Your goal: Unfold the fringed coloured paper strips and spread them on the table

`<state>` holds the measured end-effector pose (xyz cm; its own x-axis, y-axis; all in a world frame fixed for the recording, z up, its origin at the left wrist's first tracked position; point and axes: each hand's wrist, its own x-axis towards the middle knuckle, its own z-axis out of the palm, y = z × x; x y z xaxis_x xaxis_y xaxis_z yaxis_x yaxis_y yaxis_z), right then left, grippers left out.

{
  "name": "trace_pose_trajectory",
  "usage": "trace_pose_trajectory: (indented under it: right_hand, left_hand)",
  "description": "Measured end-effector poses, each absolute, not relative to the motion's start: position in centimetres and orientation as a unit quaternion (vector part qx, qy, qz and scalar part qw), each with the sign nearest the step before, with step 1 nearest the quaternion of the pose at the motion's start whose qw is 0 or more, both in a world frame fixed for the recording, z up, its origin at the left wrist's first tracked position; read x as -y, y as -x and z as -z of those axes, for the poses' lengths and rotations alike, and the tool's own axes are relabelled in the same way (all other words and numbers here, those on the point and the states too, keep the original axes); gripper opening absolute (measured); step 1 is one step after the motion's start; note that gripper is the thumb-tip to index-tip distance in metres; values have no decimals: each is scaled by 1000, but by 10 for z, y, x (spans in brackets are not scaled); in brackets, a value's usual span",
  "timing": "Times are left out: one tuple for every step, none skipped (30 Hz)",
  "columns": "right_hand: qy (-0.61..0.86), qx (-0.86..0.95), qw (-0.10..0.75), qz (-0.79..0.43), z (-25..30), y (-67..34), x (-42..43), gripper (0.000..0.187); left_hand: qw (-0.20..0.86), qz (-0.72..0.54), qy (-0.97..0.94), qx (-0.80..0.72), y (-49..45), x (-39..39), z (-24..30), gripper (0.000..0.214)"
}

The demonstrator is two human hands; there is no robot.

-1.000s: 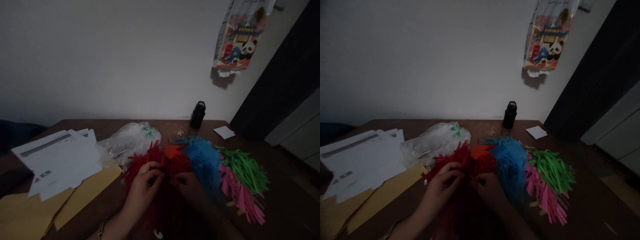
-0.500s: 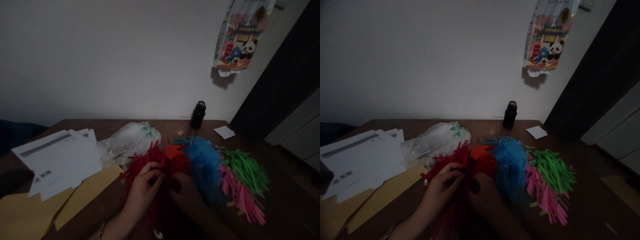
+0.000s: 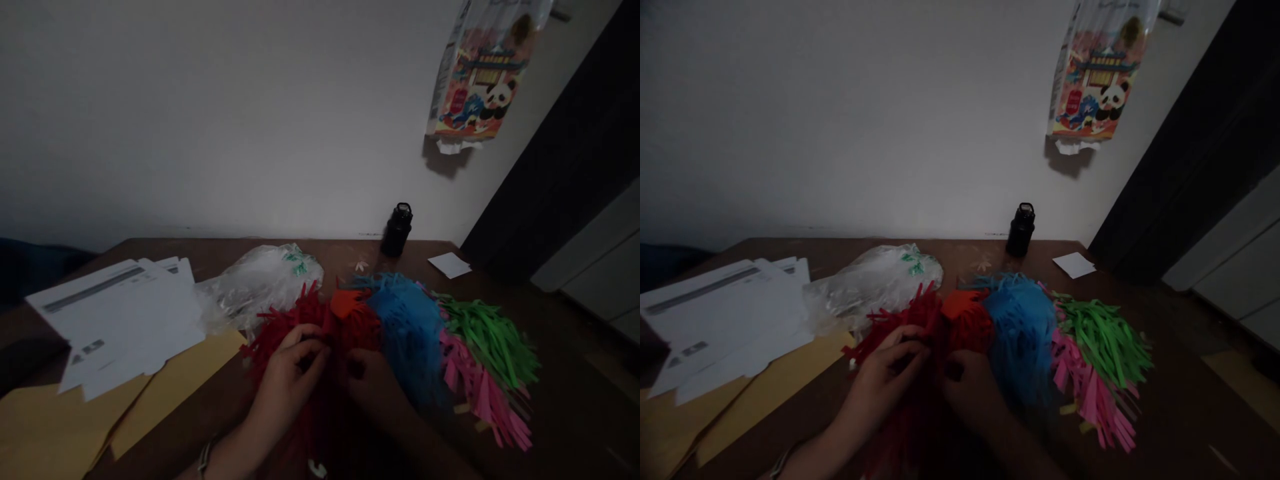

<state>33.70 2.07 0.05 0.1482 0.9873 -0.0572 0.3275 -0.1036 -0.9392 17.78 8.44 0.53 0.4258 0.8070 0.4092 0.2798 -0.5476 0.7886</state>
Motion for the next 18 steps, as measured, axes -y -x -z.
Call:
trace_pose_trajectory:
  right_hand:
    - [621, 511, 428, -412, 0, -337, -20, 20]
    - [608, 494, 440, -438, -1, -338, -20, 21]
    - [591, 472, 457, -468, -1, -339, -20, 23]
    - [572, 444, 474, -501, -2, -340, -20, 24]
    - [551, 414, 491, -532, -4, -341, -19, 25]
    - [532, 384, 506, -560, -6, -342, -19, 26]
    - [517, 358, 517, -581, -8, -342, -18, 28]
    - [507, 335, 525, -596, -9, -343, -18, 29]
    - [499, 315, 529, -610, -11, -343, -18, 31]
    - [494, 300, 531, -620, -11, -343, -18, 33]
    - [489, 291, 533, -626, -11, -343, -18, 34]
    - [485, 287, 534, -630, -11, -343, -18, 35]
    - [481, 288, 534, -634, -10, -343, -18, 35]
    - [478, 291, 533, -635, -8, -344, -19, 34]
    - [478, 296, 533, -633, -7, -344, -19, 34]
    - [479, 299, 533, -630, -6, -345, -20, 34]
    - [483, 301, 532, -627, -6, -345, -20, 34]
    - [486, 304, 532, -623, -5, -346, -20, 34]
  left_hand:
    - [325, -405, -781, -348, -178, -84, -5, 21]
    - [324, -405, -781, -348, -178, -85, -5, 21]
    - [321, -406, -781, -349, -179, -85, -5, 20]
    - [315, -408, -782, -350, -179, -84, -6, 19]
    - [306, -414, -782, -351, -179, -84, -7, 19]
    - [294, -421, -783, -353, -179, -82, -8, 18]
    - [279, -428, -784, -354, -179, -81, -10, 18]
    - [265, -430, -787, -355, -179, -79, -12, 18]
    - [255, -423, -792, -358, -178, -77, -15, 19]
    - [250, -408, -800, -362, -178, -75, -18, 22]
    - [252, -384, -808, -368, -178, -73, -22, 26]
    - [264, -355, -815, -374, -178, -71, -26, 29]
    - [284, -324, -819, -379, -179, -70, -30, 32]
    - [311, -295, -817, -385, -179, -70, -33, 34]
    - [343, -272, -811, -388, -180, -70, -35, 35]
    - [374, -254, -802, -390, -181, -70, -36, 35]
    - [401, -240, -792, -392, -182, -72, -36, 34]
    - [422, -229, -783, -396, -182, -73, -36, 33]
